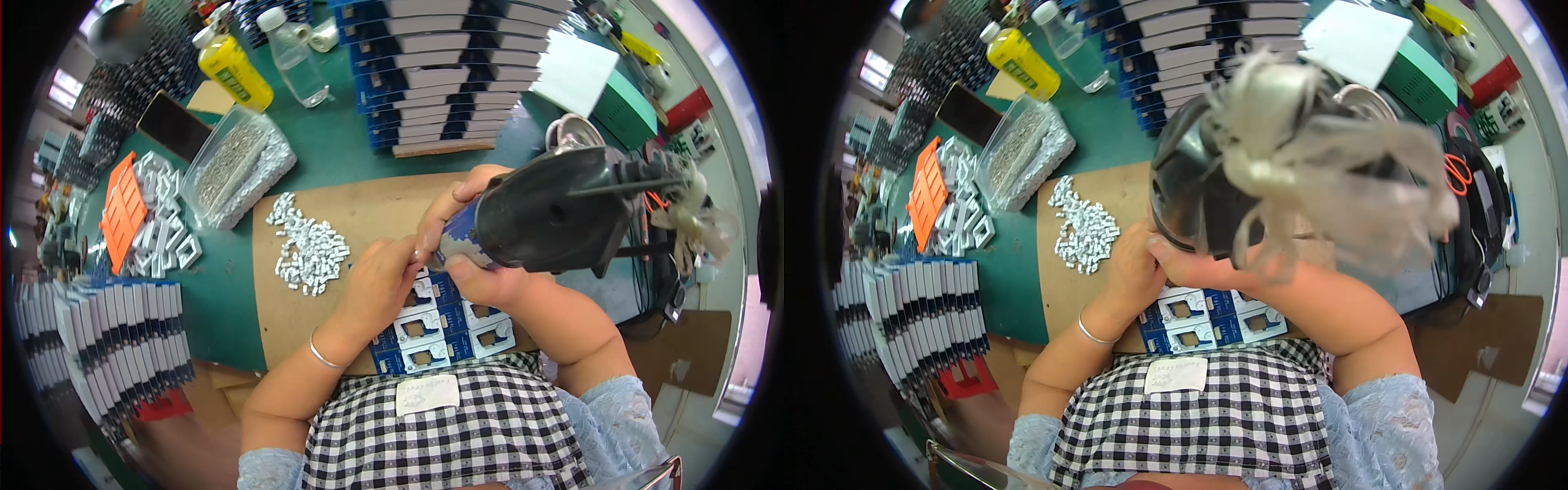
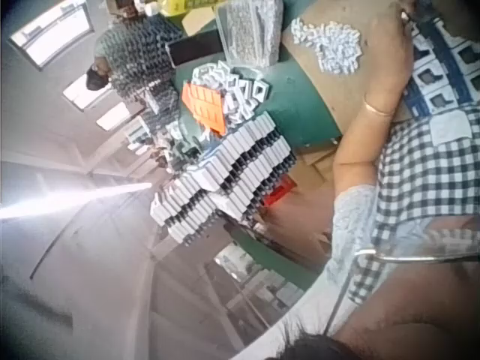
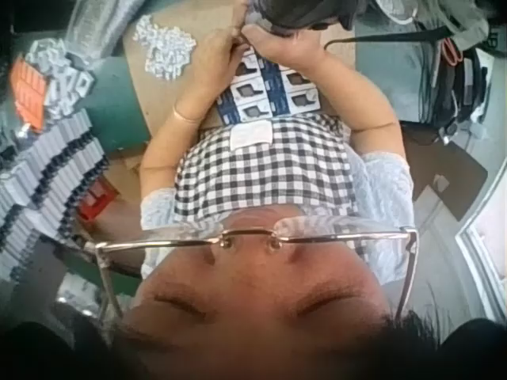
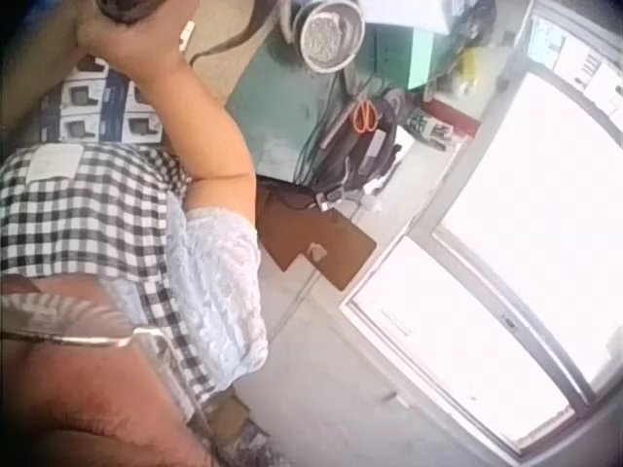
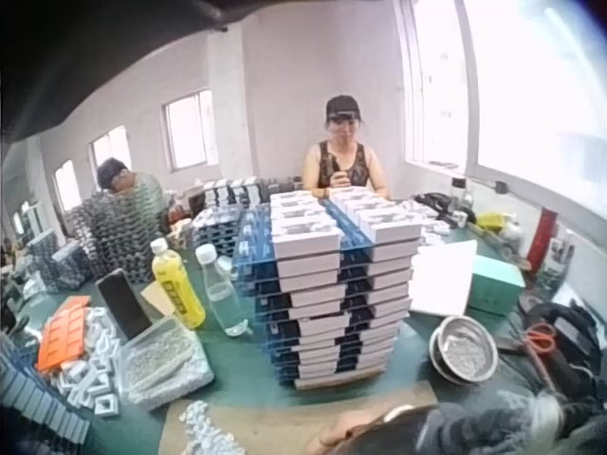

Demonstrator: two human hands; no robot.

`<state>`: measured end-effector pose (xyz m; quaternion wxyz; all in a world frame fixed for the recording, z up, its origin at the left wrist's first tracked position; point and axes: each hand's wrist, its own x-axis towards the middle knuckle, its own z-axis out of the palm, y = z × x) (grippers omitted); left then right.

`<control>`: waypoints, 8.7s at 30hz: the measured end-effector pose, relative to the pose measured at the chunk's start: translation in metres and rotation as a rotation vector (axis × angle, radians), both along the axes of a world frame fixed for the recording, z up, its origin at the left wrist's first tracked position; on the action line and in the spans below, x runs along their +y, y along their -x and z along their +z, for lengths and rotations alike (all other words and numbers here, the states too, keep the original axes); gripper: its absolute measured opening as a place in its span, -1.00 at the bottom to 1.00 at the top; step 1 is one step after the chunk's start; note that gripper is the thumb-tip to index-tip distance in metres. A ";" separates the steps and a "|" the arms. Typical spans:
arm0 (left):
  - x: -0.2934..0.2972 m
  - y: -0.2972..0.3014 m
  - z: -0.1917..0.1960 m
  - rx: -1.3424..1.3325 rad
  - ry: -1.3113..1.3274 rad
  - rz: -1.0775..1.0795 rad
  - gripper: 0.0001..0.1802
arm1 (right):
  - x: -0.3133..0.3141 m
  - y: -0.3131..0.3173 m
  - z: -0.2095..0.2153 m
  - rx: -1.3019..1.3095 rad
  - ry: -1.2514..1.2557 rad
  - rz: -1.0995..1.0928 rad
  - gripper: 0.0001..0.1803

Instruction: The person screws small screws and plastic frames onto a circuit board using an electric screwdriver.

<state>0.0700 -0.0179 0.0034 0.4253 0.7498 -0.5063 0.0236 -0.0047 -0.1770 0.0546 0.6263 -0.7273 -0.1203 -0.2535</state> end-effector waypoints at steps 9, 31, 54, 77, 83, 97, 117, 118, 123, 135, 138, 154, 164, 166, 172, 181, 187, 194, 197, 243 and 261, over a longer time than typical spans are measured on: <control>0.000 -0.002 -0.014 0.072 -0.018 -0.060 -0.57 | 0.008 -0.017 -0.004 -0.028 -0.341 0.150 -0.38; 0.105 -0.119 -0.022 -0.074 -0.282 0.561 -0.85 | -0.007 0.005 -0.008 -0.095 -0.642 -0.059 -0.29; 0.040 -0.013 0.030 0.082 -0.109 0.091 -0.79 | -0.016 0.015 -0.014 -0.109 -0.692 -0.068 -0.34; 0.017 0.014 0.007 -0.158 -0.217 0.006 -0.80 | -0.007 0.027 -0.004 -0.031 -0.551 -0.067 -0.26; 0.019 0.012 -0.004 -0.020 -0.116 0.018 -0.77 | -0.002 0.021 0.002 -0.022 -0.317 0.049 -0.24; 0.019 0.010 -0.011 -0.001 0.000 0.013 -0.77 | 0.007 0.010 -0.001 -0.036 -0.275 0.092 -0.30; 0.027 0.000 -0.014 0.065 0.082 -0.049 -0.86 | 0.019 -0.006 -0.011 -0.103 -0.411 0.214 -0.30; 0.035 -0.013 -0.008 -0.038 0.073 -0.037 -0.88 | 0.016 -0.007 -0.009 -0.070 -0.524 0.183 -0.29; 0.083 -0.090 0.003 -0.142 0.001 0.448 -0.94 | 0.000 0.005 -0.005 -0.030 -0.666 0.000 -0.24; 0.096 -0.105 -0.010 0.059 -0.244 0.457 -0.86 | -0.006 0.023 -0.008 -0.062 -0.612 -0.088 -0.27; 0.107 -0.106 -0.014 -0.009 -0.250 0.455 -0.91 | -0.009 0.025 -0.010 -0.074 -0.699 -0.019 -0.24; 0.014 0.023 0.007 -0.176 -0.194 0.002 -0.83 | -0.019 0.043 -0.010 -0.113 -0.668 -0.046 -0.23; 0.013 0.027 0.001 -0.208 -0.166 -0.018 -0.81 | -0.014 0.040 -0.012 -0.076 -0.675 0.011 -0.24; 0.013 0.026 -0.001 -0.185 -0.142 -0.008 -0.81 | -0.010 0.038 -0.010 -0.082 -0.596 0.013 -0.24; 0.014 0.024 -0.002 -0.115 -0.138 0.002 -0.79 | -0.011 0.038 0.000 -0.065 -0.208 0.085 -0.24; 0.015 0.023 -0.006 -0.096 -0.067 -0.018 -0.76 | -0.007 0.038 0.008 -0.011 0.012 0.046 -0.23; 0.016 0.022 -0.007 -0.087 -0.041 -0.030 -0.76 | 0.003 0.033 0.018 0.030 -0.085 0.112 -0.25; 0.017 0.021 -0.010 -0.056 -0.025 -0.029 -0.75 | 0.007 0.018 0.001 -0.113 -0.233 0.275 -0.36; 0.018 0.020 -0.016 -0.075 -0.023 -0.008 -0.76 | 0.004 0.027 0.005 0.066 0.013 0.179 -0.38; 0.102 -0.115 0.002 -0.137 -0.436 0.316 -0.90 | -0.008 0.049 -0.004 -0.055 -0.567 -0.088 -0.23; 0.039 0.047 0.006 0.038 -0.137 -0.080 -0.80 | -0.004 0.064 -0.008 -0.003 -0.613 -0.059 -0.23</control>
